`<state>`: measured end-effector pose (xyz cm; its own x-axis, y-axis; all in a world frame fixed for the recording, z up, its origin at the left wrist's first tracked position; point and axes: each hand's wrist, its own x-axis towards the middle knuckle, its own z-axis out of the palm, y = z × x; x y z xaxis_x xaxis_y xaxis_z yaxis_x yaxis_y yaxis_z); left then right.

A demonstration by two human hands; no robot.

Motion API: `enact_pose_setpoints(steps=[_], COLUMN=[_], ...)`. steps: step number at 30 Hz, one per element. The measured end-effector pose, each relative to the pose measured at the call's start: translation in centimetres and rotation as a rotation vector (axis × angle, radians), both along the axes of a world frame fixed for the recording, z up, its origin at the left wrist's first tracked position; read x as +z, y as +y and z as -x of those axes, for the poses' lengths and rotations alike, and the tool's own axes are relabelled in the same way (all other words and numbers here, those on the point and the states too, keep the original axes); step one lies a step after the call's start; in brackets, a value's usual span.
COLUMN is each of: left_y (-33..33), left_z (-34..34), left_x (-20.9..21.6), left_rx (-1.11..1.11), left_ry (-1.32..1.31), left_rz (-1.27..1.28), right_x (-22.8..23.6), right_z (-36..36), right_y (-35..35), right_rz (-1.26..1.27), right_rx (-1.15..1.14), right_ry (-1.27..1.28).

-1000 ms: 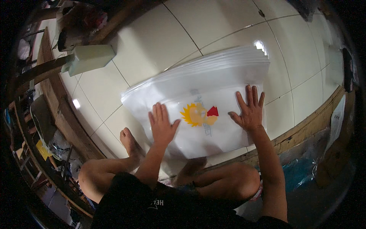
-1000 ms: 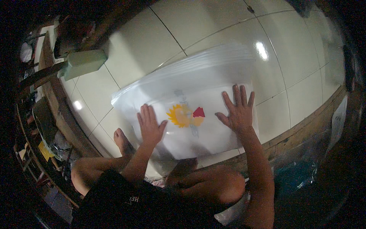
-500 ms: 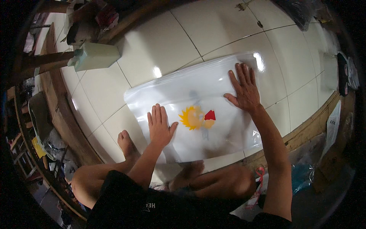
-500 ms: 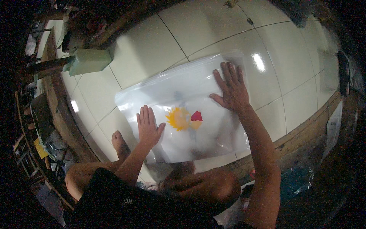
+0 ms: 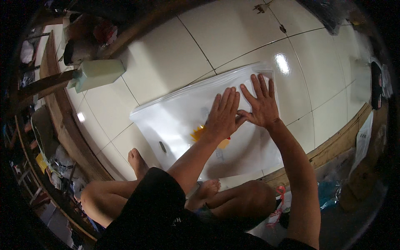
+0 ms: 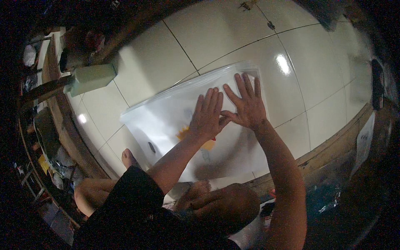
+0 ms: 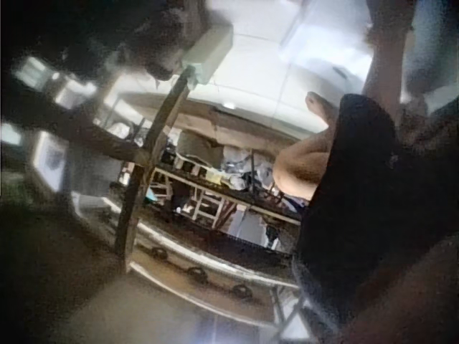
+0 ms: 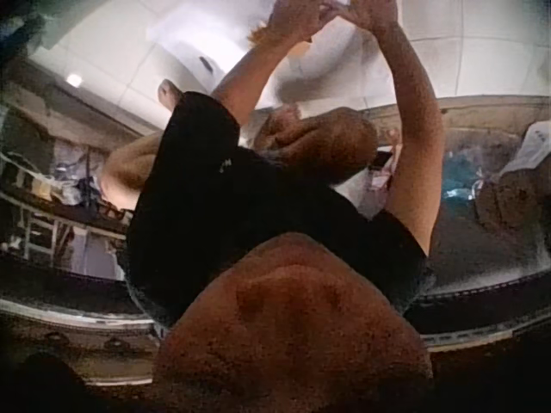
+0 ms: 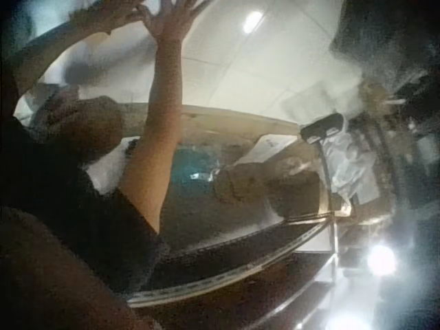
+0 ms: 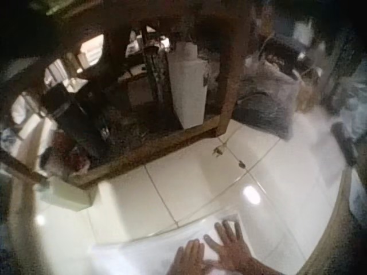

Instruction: The person folds white plastic bags with a logo, aligns them, and stacks them into neat piles. They move between a wooden table and the floor, handling the bags one at a time and placing the finished stacks on a metal shelf.

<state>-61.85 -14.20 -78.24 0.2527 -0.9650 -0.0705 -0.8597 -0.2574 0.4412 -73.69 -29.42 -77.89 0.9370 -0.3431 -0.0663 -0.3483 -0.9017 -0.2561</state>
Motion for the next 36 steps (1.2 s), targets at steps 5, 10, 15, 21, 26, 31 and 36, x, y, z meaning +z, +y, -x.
enact_pose_setpoints(steps=[5,10,15,21,26,31,36], left_y=[5.6,13.0,12.6,12.8,13.2,12.9,12.4], left_z=[-4.4,-7.9,-8.5,-8.4,-8.5,-8.3,-1.1], left_x=[0.3,0.7,0.6,0.3,-0.2,-0.1,-0.8], left_rx=[0.153,0.28,0.25,0.252,0.237,0.247,0.289], left_ry=[-0.037,-0.138,-0.163,-0.181,-0.216,-0.191,0.002], left_rz=[-0.245,-0.221,-0.222,-0.176,-0.123,-0.095,0.072], right_x=[0.1,0.4,0.2,2.7,1.0,-0.1,0.3], right_z=[-0.1,0.1,0.8,9.7,14.5,14.6,14.2], right_y=[0.1,-0.2,0.6,9.5,12.5,12.5,12.4], right_rz=[-0.009,0.029,0.044,-0.057,-0.141,-0.091,-0.092], right_rx=[-0.01,0.012,-0.027,-0.07,-0.072,-0.074,-0.069], right_ry=[0.057,0.084,-0.011,0.183,0.152,0.105,0.15])
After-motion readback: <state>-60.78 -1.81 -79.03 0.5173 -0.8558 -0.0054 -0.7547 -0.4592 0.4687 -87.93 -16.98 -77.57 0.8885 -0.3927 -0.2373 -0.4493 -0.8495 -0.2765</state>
